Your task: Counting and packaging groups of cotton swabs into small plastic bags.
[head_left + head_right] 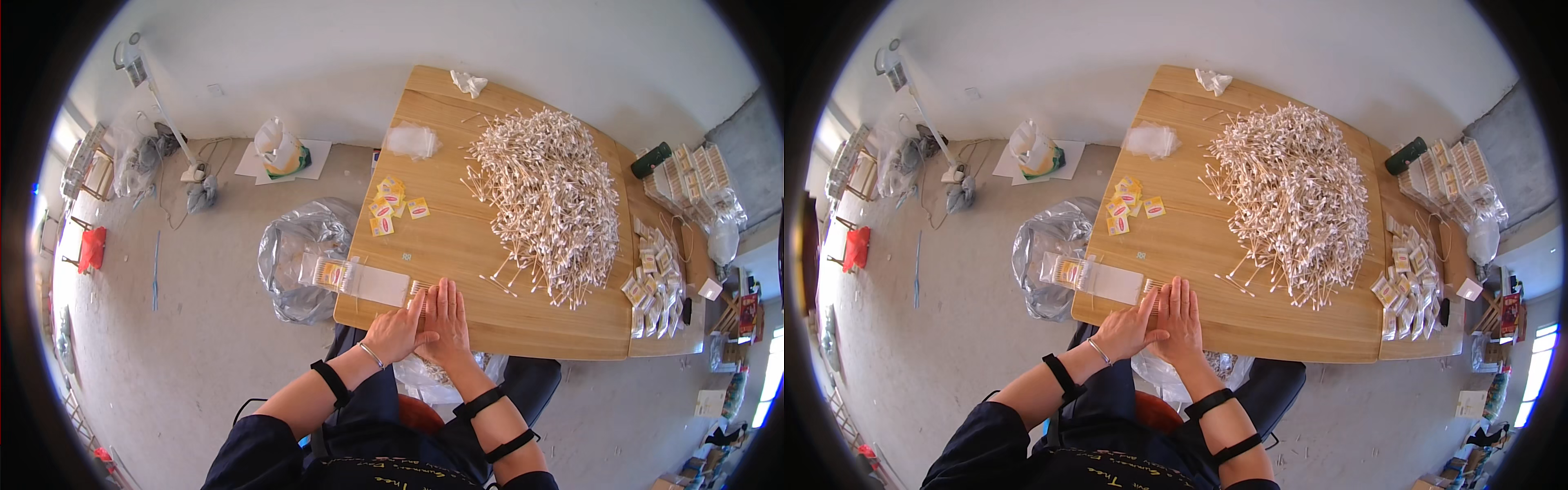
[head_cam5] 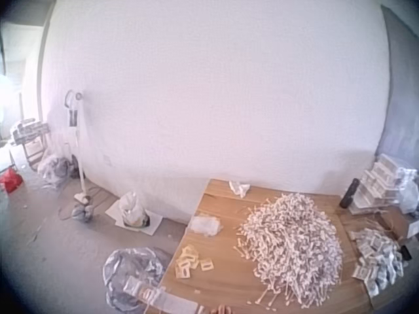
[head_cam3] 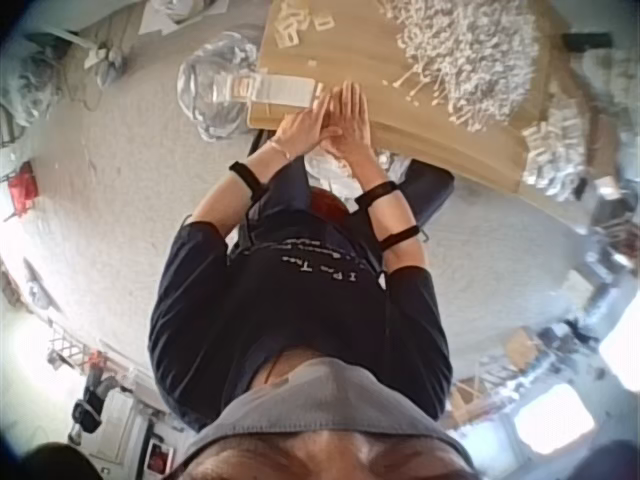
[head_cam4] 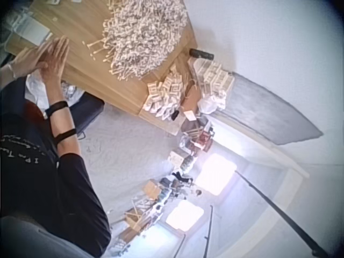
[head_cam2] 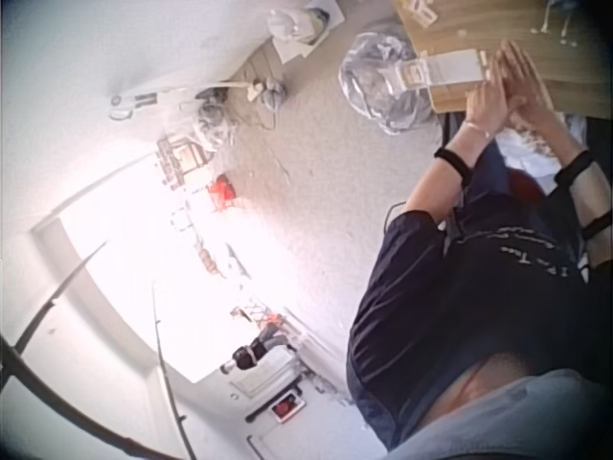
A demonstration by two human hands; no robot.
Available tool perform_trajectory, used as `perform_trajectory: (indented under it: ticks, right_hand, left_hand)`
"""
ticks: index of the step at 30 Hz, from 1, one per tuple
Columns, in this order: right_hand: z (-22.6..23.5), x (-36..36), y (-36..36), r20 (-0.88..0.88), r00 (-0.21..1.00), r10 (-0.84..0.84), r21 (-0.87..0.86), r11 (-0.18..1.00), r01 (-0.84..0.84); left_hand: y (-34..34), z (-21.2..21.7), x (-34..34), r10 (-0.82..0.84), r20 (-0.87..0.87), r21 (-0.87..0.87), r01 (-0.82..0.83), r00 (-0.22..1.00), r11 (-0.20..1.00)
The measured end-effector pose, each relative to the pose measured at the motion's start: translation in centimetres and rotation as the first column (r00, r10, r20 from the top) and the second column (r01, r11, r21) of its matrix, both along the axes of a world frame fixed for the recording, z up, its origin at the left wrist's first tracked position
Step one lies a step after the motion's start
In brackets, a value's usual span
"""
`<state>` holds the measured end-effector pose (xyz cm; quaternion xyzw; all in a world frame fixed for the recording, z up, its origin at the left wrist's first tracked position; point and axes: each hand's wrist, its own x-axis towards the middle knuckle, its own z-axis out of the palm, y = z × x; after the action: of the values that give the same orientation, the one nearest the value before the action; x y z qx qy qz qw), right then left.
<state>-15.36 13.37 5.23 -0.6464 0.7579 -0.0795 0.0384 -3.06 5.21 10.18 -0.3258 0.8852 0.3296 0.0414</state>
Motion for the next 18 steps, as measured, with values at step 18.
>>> perform_trajectory:
  ticks: [18]
  right_hand:
    - [0.2,0.0,-0.1,-0.003,1.0,0.001,-0.008,1.0,-0.001]
  left_hand:
    - [-0.8,-0.9,-0.4,0.004,0.05,-0.006,-0.004,0.999,1.0]
